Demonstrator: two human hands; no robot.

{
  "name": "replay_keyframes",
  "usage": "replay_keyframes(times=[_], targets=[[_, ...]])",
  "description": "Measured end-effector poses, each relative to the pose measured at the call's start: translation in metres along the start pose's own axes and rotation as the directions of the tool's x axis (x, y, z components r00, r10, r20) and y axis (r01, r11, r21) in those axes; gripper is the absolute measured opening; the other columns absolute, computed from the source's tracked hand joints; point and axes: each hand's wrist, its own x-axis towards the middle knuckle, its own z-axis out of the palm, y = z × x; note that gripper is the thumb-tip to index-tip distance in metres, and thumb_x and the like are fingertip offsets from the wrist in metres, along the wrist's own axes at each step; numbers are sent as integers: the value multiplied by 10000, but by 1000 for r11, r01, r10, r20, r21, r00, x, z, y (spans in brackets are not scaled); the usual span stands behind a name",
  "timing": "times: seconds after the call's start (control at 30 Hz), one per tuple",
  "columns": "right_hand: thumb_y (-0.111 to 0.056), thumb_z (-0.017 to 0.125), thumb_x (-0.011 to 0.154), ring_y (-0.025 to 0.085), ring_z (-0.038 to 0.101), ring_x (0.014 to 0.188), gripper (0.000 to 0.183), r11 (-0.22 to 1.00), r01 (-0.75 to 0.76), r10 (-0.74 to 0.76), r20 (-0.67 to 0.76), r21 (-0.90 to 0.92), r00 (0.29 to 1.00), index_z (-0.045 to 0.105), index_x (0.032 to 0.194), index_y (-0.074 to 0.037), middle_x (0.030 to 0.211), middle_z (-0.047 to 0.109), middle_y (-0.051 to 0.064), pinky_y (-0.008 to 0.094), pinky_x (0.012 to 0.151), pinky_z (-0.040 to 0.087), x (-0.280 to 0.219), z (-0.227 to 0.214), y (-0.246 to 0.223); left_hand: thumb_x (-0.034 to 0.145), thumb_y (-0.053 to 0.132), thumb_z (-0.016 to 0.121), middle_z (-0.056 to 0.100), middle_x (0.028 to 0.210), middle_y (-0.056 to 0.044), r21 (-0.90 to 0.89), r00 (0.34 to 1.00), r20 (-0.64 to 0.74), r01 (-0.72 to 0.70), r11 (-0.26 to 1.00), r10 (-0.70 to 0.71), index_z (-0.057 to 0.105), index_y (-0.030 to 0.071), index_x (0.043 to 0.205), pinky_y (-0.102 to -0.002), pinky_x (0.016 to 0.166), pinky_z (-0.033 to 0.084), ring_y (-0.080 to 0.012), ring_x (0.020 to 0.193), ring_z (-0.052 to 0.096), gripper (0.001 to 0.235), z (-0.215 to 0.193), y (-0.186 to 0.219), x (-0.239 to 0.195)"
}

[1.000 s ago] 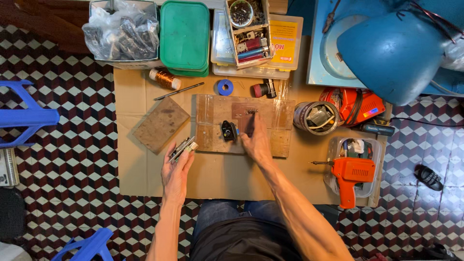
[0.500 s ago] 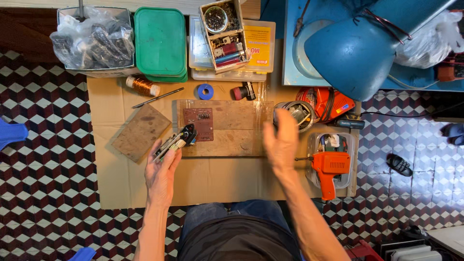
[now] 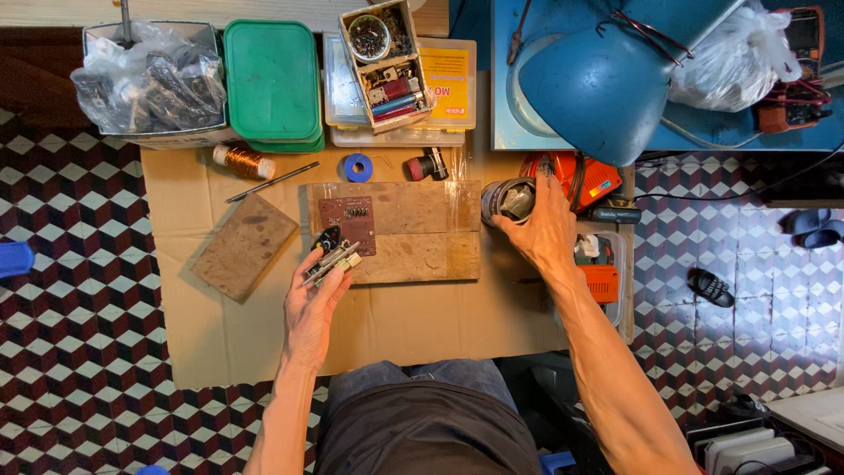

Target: The person prepares a work area by moving items on a cluttered table, then uses a hot air gun to heat a small electronic component mounted on a wooden board. The person handles solder, a multimeter, and various small parts while working on the component.

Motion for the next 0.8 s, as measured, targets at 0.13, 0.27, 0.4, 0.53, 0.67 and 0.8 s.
replay_keyframes(times=[0.13, 0.27, 0.4, 0.53, 0.67, 0.8], targets=[[-424, 898, 672, 485, 472, 1281, 1053, 998, -69, 69, 63, 2, 996, 379, 1451, 58, 1433, 454, 311, 554, 1037, 434, 11, -1, -21, 898, 209, 727, 629, 1275, -76, 0, 1000, 3, -22, 1000, 22, 442, 41, 1458, -366, 1088, 507, -171, 1190, 629, 650, -1, 4, -6], [-400, 883, 668, 479, 507, 1232, 1023, 990, -104, 110, 58, -90, 992, 406, 1460, 39, 1408, 483, 296, 561, 1006, 456, 3, -26, -37, 897, 217, 752, 620, 1277, -86, -33, 997, 31, -63, 997, 64, 435, 26, 1464, -379, 1116, 491, -182, 1188, 617, 678, 1, 8, -4], [-367, 878, 638, 473, 522, 1206, 1036, 988, 129, -131, -20, -80, 991, 417, 1462, 57, 1380, 492, 318, 553, 983, 465, -6, -38, -58, 900, 216, 741, 632, 1271, -91, -33, 998, 34, -52, 998, 53, 429, 48, 1475, -366, 1110, 484, -168, 1177, 622, 676, 6, 10, -1], [-356, 893, 615, 473, 523, 1166, 1046, 975, 223, -220, 92, -20, 971, 412, 1453, 43, 1358, 481, 328, 546, 947, 469, 0, -19, -93, 894, 216, 740, 638, 1273, -87, -38, 997, 58, -55, 998, 57, 433, 50, 1471, -365, 1116, 483, -164, 1188, 626, 675, 17, 12, -4], [-335, 885, 641, 458, 517, 1214, 1042, 972, 236, -235, 189, 15, 953, 383, 1484, 14, 1415, 465, 290, 533, 979, 454, -7, 9, -122, 891, 218, 763, 626, 1247, -107, -51, 995, 80, -51, 997, 55, 433, 53, 1484, -376, 1109, 495, -184, 1172, 612, 698, 23, 12, -6], [-395, 899, 622, 510, 411, 1343, 1121, 953, 280, -292, 102, 119, 951, 340, 1484, 52, 1476, 383, 340, 543, 1096, 373, -17, 4, -112, 886, 227, 769, 623, 1303, -81, 44, 985, 156, -83, 996, 75, 456, 68, 1490, -324, 1057, 474, -166, 1189, 603, 699, 38, 6, 2]])
